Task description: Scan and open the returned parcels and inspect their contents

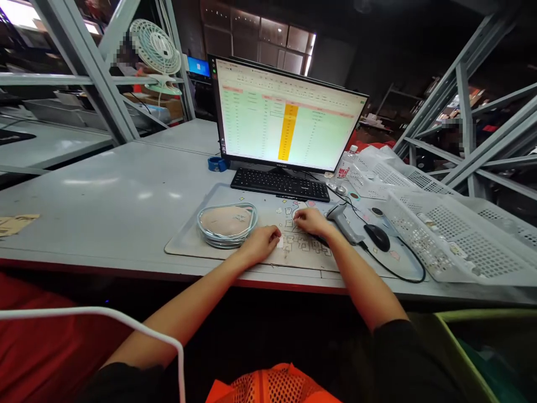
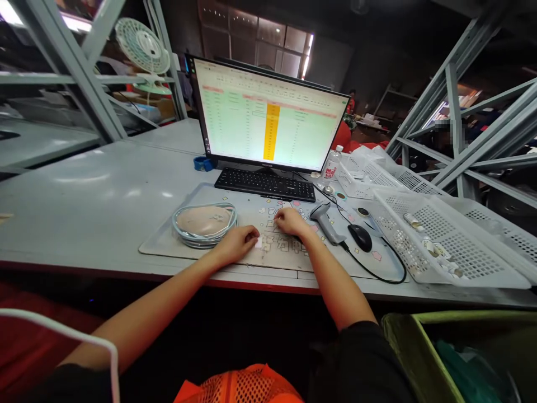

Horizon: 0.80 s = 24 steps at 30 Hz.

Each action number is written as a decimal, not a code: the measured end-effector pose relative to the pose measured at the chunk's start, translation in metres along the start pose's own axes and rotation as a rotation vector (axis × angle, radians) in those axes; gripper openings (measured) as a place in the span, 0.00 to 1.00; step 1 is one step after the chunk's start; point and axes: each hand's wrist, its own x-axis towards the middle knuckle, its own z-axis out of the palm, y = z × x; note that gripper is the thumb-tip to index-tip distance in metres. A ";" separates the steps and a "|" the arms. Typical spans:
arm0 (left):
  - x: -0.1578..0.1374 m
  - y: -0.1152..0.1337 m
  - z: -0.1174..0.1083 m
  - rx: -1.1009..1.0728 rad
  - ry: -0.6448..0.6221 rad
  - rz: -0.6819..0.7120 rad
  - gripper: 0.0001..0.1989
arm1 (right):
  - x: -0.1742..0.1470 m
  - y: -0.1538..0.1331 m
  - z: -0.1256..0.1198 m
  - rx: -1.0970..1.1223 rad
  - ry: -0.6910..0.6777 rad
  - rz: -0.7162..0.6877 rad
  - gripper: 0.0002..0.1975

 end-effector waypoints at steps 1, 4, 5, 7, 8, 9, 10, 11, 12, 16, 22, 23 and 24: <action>0.001 -0.002 0.001 0.024 0.022 0.000 0.09 | 0.015 0.004 -0.006 -0.044 0.066 0.033 0.10; -0.001 -0.002 0.004 0.079 0.063 0.003 0.11 | 0.058 0.011 -0.011 -0.175 0.160 0.113 0.14; -0.002 -0.001 0.005 0.109 0.076 0.003 0.12 | 0.069 0.011 -0.009 -0.208 0.159 0.124 0.15; -0.005 0.001 0.006 0.175 0.092 0.007 0.13 | 0.085 0.011 -0.002 -0.259 0.150 0.132 0.16; -0.007 0.002 0.007 0.202 0.092 0.015 0.12 | 0.090 0.010 0.001 -0.279 0.147 0.133 0.17; -0.008 0.002 0.007 0.222 0.085 0.024 0.12 | 0.093 0.010 0.004 -0.296 0.145 0.136 0.17; -0.009 0.002 0.007 0.234 0.070 0.038 0.13 | 0.095 0.010 0.006 -0.309 0.140 0.141 0.16; -0.010 0.002 0.006 0.246 0.048 0.060 0.14 | 0.096 0.009 0.006 -0.318 0.132 0.146 0.16; -0.010 0.001 0.005 0.259 0.022 0.088 0.16 | 0.096 0.009 0.006 -0.324 0.121 0.151 0.14; -0.007 -0.010 -0.005 0.292 -0.109 0.265 0.20 | 0.085 0.002 -0.006 -0.321 0.109 0.164 0.10; -0.017 -0.021 -0.023 0.072 -0.017 0.428 0.22 | -0.010 -0.009 -0.013 0.217 0.206 -0.058 0.07; -0.025 -0.017 -0.023 0.018 0.052 0.428 0.19 | -0.033 -0.011 -0.009 0.434 0.174 -0.125 0.07; -0.033 -0.011 -0.022 -0.034 0.111 0.423 0.16 | -0.056 -0.012 -0.003 0.620 0.130 -0.180 0.09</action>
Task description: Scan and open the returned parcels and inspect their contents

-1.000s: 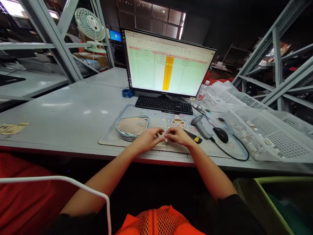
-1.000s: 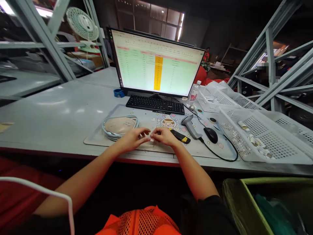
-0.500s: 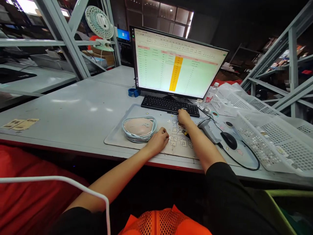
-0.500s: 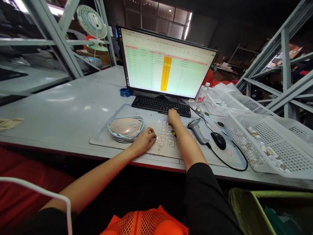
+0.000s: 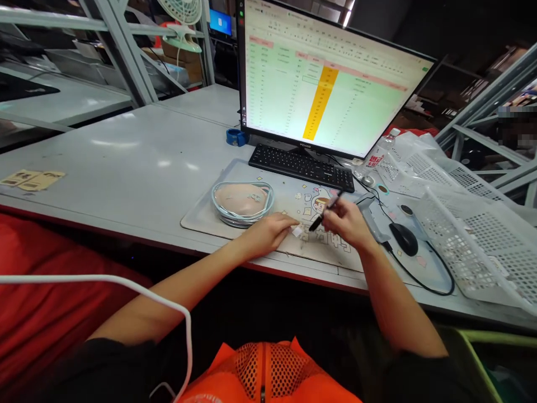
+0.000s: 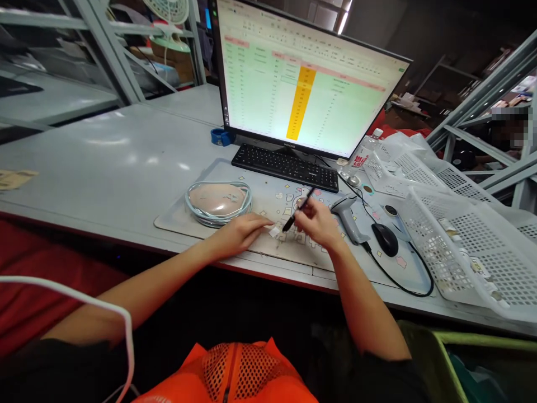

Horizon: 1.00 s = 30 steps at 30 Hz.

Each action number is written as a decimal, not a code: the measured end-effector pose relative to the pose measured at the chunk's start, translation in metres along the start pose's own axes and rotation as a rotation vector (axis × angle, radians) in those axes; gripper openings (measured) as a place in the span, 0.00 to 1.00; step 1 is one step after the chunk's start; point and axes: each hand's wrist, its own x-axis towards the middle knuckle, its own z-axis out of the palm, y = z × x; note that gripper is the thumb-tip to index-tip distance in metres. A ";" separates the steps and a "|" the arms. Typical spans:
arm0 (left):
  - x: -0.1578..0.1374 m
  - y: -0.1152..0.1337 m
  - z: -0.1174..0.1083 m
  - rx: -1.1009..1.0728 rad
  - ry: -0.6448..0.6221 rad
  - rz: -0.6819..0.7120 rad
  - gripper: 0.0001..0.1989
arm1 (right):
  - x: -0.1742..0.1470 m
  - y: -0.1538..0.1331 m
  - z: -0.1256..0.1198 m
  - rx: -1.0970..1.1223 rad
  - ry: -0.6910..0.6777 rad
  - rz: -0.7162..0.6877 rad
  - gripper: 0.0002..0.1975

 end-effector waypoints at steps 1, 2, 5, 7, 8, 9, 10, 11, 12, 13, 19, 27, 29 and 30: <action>-0.006 0.011 0.002 -0.033 0.047 -0.011 0.17 | -0.022 -0.003 0.006 0.143 -0.031 -0.024 0.11; -0.011 0.023 0.005 -0.057 0.060 -0.020 0.18 | -0.042 -0.005 0.014 0.242 -0.050 -0.046 0.12; -0.025 0.055 0.021 -0.039 -0.019 -0.003 0.18 | -0.083 -0.014 0.039 0.299 -0.049 -0.138 0.10; -0.032 0.067 0.030 0.007 -0.046 0.031 0.21 | -0.093 -0.020 0.045 0.192 -0.111 -0.189 0.06; -0.035 0.069 0.031 0.025 -0.046 0.044 0.21 | -0.094 -0.022 0.042 0.143 -0.148 -0.192 0.05; -0.037 0.068 0.032 0.041 -0.041 0.050 0.22 | -0.092 -0.024 0.035 0.130 -0.154 -0.187 0.05; -0.039 0.066 0.031 0.057 -0.035 0.044 0.22 | -0.087 -0.025 0.024 0.164 -0.112 -0.184 0.06; -0.041 0.062 0.029 0.075 -0.024 0.027 0.22 | -0.081 -0.025 0.011 0.237 -0.016 -0.194 0.08; -0.042 0.058 0.026 0.096 -0.011 0.010 0.21 | -0.072 -0.024 -0.003 0.318 0.104 -0.203 0.10; -0.042 0.054 0.025 0.121 0.005 0.001 0.21 | -0.062 -0.022 -0.015 0.379 0.206 -0.201 0.10; -0.032 0.039 0.039 0.304 -0.071 -0.004 0.14 | -0.001 -0.003 -0.008 0.259 -0.115 -0.004 0.10; -0.036 0.020 0.033 0.254 -0.136 0.037 0.13 | 0.015 0.023 0.040 0.092 -0.192 0.018 0.06; -0.038 0.018 0.030 0.234 -0.123 0.047 0.13 | 0.010 0.028 0.043 0.043 -0.182 0.021 0.05; -0.039 0.017 0.030 0.229 -0.112 0.048 0.13 | 0.007 0.031 0.045 0.008 -0.160 0.008 0.04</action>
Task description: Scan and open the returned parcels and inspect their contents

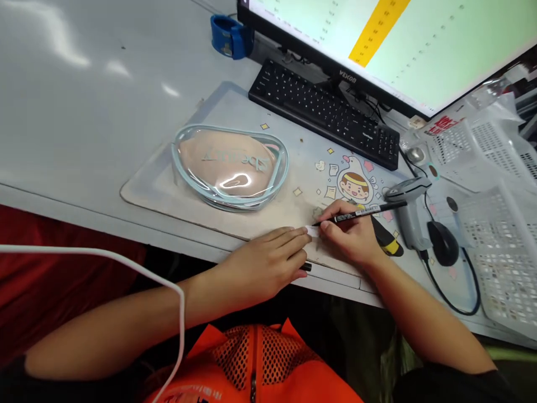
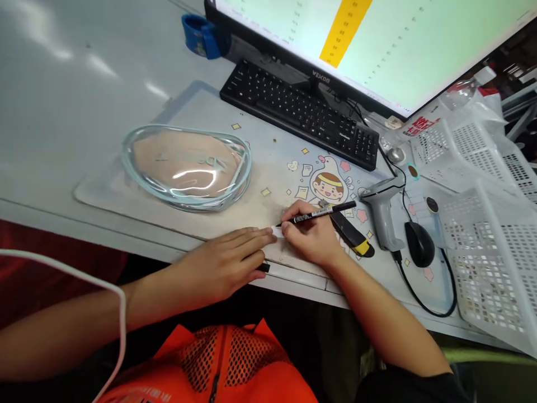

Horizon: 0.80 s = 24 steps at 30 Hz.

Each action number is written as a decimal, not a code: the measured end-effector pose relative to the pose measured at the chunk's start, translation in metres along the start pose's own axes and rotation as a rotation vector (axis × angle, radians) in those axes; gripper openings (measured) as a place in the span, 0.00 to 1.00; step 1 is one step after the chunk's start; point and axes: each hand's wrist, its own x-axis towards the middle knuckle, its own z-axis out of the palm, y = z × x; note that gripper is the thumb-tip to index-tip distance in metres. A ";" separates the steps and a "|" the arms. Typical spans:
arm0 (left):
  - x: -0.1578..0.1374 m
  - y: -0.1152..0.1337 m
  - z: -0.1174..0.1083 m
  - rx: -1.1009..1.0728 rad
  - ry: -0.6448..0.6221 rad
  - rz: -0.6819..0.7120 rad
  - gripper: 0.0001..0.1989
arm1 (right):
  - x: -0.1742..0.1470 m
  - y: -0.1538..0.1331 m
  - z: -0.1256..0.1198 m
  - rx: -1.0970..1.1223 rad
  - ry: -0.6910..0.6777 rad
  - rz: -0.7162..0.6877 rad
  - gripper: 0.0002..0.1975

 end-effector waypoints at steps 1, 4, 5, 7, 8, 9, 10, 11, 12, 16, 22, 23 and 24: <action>-0.001 0.000 0.000 -0.001 0.011 0.000 0.14 | -0.003 0.002 0.002 -0.039 0.026 -0.019 0.04; -0.002 0.001 0.000 0.004 0.010 0.007 0.15 | -0.007 0.006 0.006 -0.138 0.054 -0.092 0.04; -0.002 0.001 -0.001 0.008 -0.003 0.013 0.15 | -0.008 0.007 0.006 -0.158 0.041 -0.109 0.04; -0.002 0.001 -0.003 0.022 -0.038 0.022 0.15 | -0.007 0.006 0.007 -0.199 0.010 -0.131 0.03; -0.001 0.001 -0.004 0.031 -0.048 0.023 0.15 | -0.006 0.005 0.008 -0.221 -0.003 -0.141 0.03; -0.001 0.001 -0.006 0.040 -0.052 0.023 0.15 | -0.006 0.004 0.008 -0.238 -0.013 -0.151 0.03; -0.001 0.001 -0.007 0.044 -0.054 0.024 0.15 | -0.005 0.003 0.008 -0.251 -0.018 -0.160 0.04; -0.001 0.000 -0.008 0.045 -0.055 0.023 0.15 | -0.005 0.002 0.008 -0.259 -0.017 -0.165 0.04; -0.001 0.000 -0.008 0.042 -0.057 0.025 0.15 | -0.005 0.002 0.009 -0.263 -0.013 -0.168 0.04; -0.003 -0.001 -0.009 0.016 -0.090 0.052 0.13 | -0.006 0.002 0.009 -0.256 -0.024 -0.153 0.04; -0.004 -0.001 -0.008 -0.006 -0.106 0.041 0.13 | -0.006 0.001 0.008 -0.242 -0.020 -0.143 0.04; -0.004 -0.001 -0.009 -0.006 -0.108 0.039 0.13 | -0.006 0.000 0.008 -0.231 -0.021 -0.147 0.04; -0.004 -0.001 -0.009 -0.010 -0.111 0.037 0.12 | -0.006 0.000 0.008 -0.222 -0.031 -0.153 0.04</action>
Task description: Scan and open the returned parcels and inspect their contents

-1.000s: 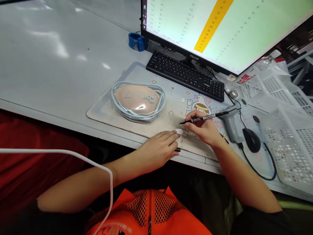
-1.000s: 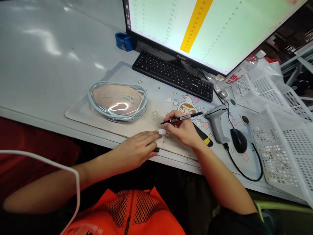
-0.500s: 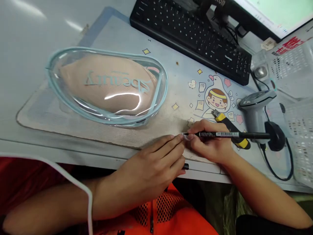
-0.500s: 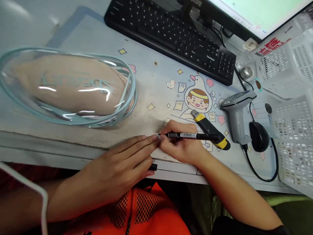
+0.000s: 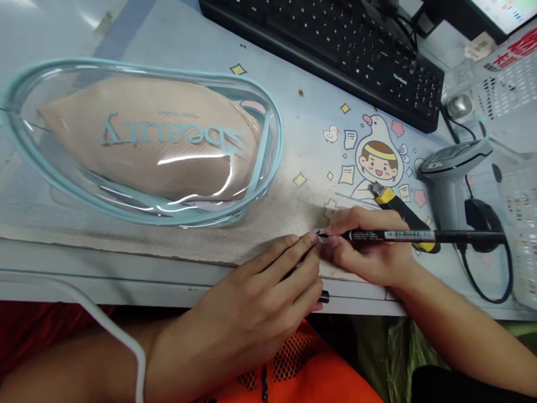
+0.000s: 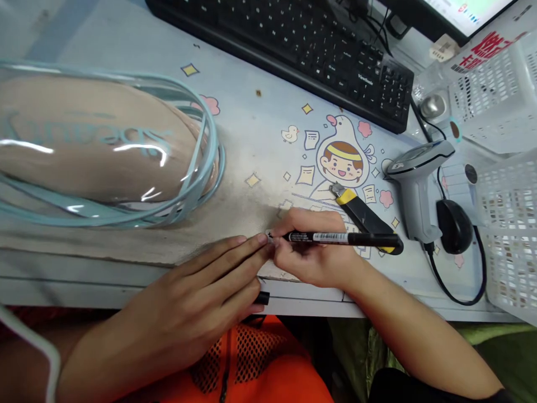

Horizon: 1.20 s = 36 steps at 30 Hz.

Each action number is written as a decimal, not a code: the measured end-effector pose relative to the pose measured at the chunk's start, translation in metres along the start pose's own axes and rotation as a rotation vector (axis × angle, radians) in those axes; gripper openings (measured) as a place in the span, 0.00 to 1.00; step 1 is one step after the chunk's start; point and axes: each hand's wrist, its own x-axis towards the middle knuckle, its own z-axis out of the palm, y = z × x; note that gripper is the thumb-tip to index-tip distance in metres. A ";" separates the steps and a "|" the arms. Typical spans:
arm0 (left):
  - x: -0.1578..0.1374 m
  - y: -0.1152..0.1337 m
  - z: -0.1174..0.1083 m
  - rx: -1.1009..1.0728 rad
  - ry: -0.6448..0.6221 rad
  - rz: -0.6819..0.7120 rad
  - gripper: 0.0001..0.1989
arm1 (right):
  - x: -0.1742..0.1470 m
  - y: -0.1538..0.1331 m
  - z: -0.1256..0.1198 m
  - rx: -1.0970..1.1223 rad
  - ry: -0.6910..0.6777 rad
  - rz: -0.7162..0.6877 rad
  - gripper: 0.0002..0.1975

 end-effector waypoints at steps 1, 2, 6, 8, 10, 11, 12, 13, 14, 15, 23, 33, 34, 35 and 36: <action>0.000 0.000 0.000 -0.005 -0.001 -0.004 0.12 | 0.000 0.000 0.000 0.007 -0.017 -0.007 0.05; 0.000 0.000 0.000 -0.011 -0.003 -0.006 0.12 | 0.000 -0.001 0.000 0.011 -0.035 -0.011 0.05; 0.000 -0.001 0.000 -0.007 -0.004 0.007 0.11 | -0.001 0.000 -0.001 -0.013 -0.036 0.007 0.04; -0.001 -0.001 0.000 -0.003 -0.004 0.013 0.11 | -0.001 0.000 -0.001 -0.036 -0.012 0.013 0.04; -0.001 -0.001 0.000 -0.009 -0.009 0.013 0.11 | -0.002 0.000 -0.001 -0.035 -0.005 0.012 0.05; -0.001 -0.001 0.000 -0.015 -0.012 0.012 0.11 | -0.002 0.000 -0.001 -0.028 -0.008 0.009 0.05; -0.001 -0.001 0.000 -0.022 -0.015 0.010 0.11 | -0.002 0.000 -0.001 -0.023 -0.014 0.008 0.05; -0.001 -0.001 0.000 -0.031 -0.015 0.007 0.11 | -0.002 0.000 -0.001 -0.023 -0.021 0.007 0.05; -0.001 0.000 0.000 -0.040 -0.012 0.003 0.10 | -0.002 -0.001 -0.001 -0.026 -0.026 0.007 0.05; -0.001 0.000 0.001 -0.048 -0.010 -0.001 0.10 | -0.002 -0.001 -0.001 -0.030 -0.031 0.007 0.05; -0.001 -0.001 0.001 -0.073 -0.004 -0.007 0.10 | -0.002 -0.002 -0.001 -0.005 -0.038 -0.006 0.06; -0.002 0.000 0.001 -0.047 -0.001 0.000 0.10 | -0.001 -0.002 -0.002 -0.069 -0.006 -0.008 0.06; -0.002 0.000 0.001 -0.042 -0.004 0.002 0.10 | -0.001 -0.002 -0.001 -0.075 -0.010 -0.013 0.06; -0.002 -0.001 0.001 -0.035 -0.006 0.003 0.10 | -0.001 -0.002 -0.001 -0.082 -0.009 -0.019 0.06; -0.002 -0.001 0.001 -0.029 -0.010 0.004 0.10 | -0.001 -0.002 -0.001 -0.091 -0.001 -0.022 0.06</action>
